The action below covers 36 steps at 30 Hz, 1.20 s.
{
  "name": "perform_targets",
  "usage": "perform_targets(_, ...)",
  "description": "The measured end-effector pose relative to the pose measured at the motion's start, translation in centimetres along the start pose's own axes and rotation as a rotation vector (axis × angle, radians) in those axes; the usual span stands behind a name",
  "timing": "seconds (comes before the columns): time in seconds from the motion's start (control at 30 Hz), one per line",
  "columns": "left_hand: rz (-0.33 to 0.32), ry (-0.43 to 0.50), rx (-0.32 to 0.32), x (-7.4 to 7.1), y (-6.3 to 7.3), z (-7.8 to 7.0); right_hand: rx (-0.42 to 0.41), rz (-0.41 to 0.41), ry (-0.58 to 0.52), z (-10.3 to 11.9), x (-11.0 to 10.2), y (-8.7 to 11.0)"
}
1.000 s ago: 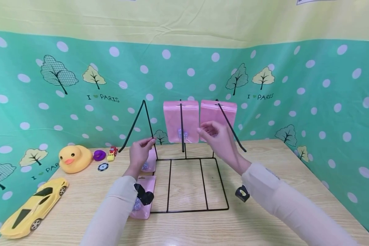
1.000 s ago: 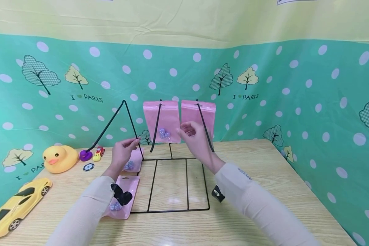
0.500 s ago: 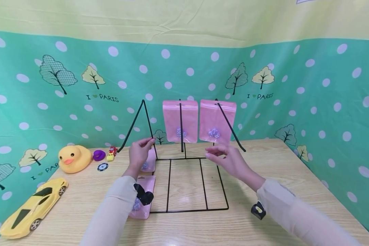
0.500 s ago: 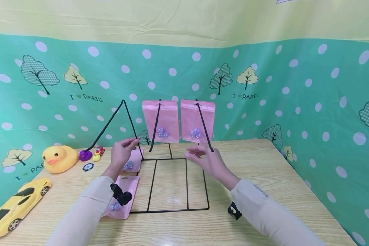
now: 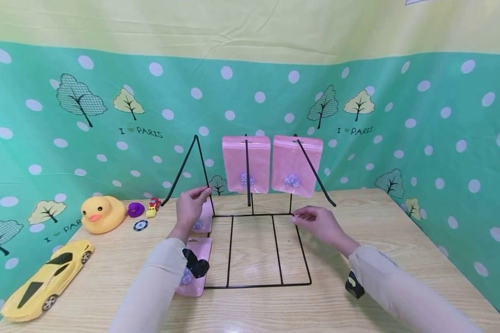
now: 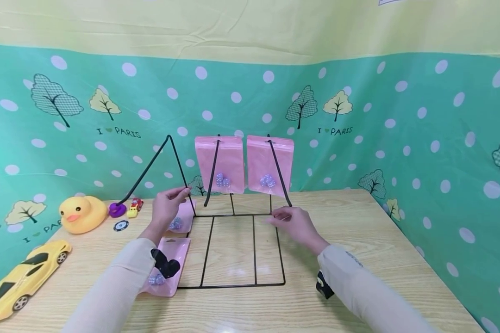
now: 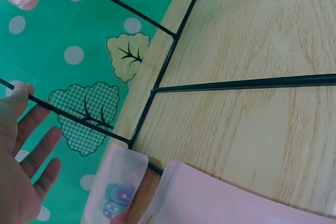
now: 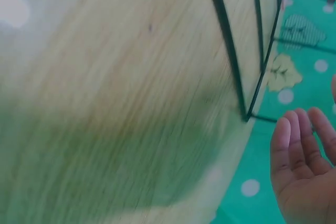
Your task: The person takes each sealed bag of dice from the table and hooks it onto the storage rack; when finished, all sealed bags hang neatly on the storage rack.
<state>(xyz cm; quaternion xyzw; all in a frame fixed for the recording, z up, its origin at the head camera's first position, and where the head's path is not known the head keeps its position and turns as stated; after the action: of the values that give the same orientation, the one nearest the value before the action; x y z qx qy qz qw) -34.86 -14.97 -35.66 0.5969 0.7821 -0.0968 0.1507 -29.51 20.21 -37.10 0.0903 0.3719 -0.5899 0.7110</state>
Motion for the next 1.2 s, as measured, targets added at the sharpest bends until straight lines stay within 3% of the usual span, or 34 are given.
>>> perform_targets(0.33, 0.01, 0.013, -0.003, 0.0, 0.0, 0.0, 0.065, -0.014, 0.008, -2.9, -0.1, -2.0)
perform_targets(0.63, 0.0, 0.007, -0.013, 0.0, 0.0, 0.1, 0.042, 0.007, 0.029, -3.4, 0.6, -3.7)
perform_targets(1.03, 0.017, 0.015, -0.017, 0.0, 0.1, 0.0, 0.054, -0.024, -0.06, -3.9, 1.2, -4.6)
perform_targets(1.2, 0.018, 0.011, -0.019, -0.2, 0.0, 0.0, 0.032, -0.034, -0.019, -4.0, 1.1, -4.8)
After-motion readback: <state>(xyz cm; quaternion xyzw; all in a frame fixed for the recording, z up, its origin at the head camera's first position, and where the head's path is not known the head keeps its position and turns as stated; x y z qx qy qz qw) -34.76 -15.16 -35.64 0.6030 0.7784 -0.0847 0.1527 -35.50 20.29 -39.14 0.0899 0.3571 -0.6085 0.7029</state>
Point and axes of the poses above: each hand's wrist, its own y-axis away from the middle knuckle, its own x-axis out of the palm, z = x × y, the point moved 4 cm from there along -y, towards the middle knuckle, and after that the axes turned 13 degrees about -x, right-handed, at the moved point
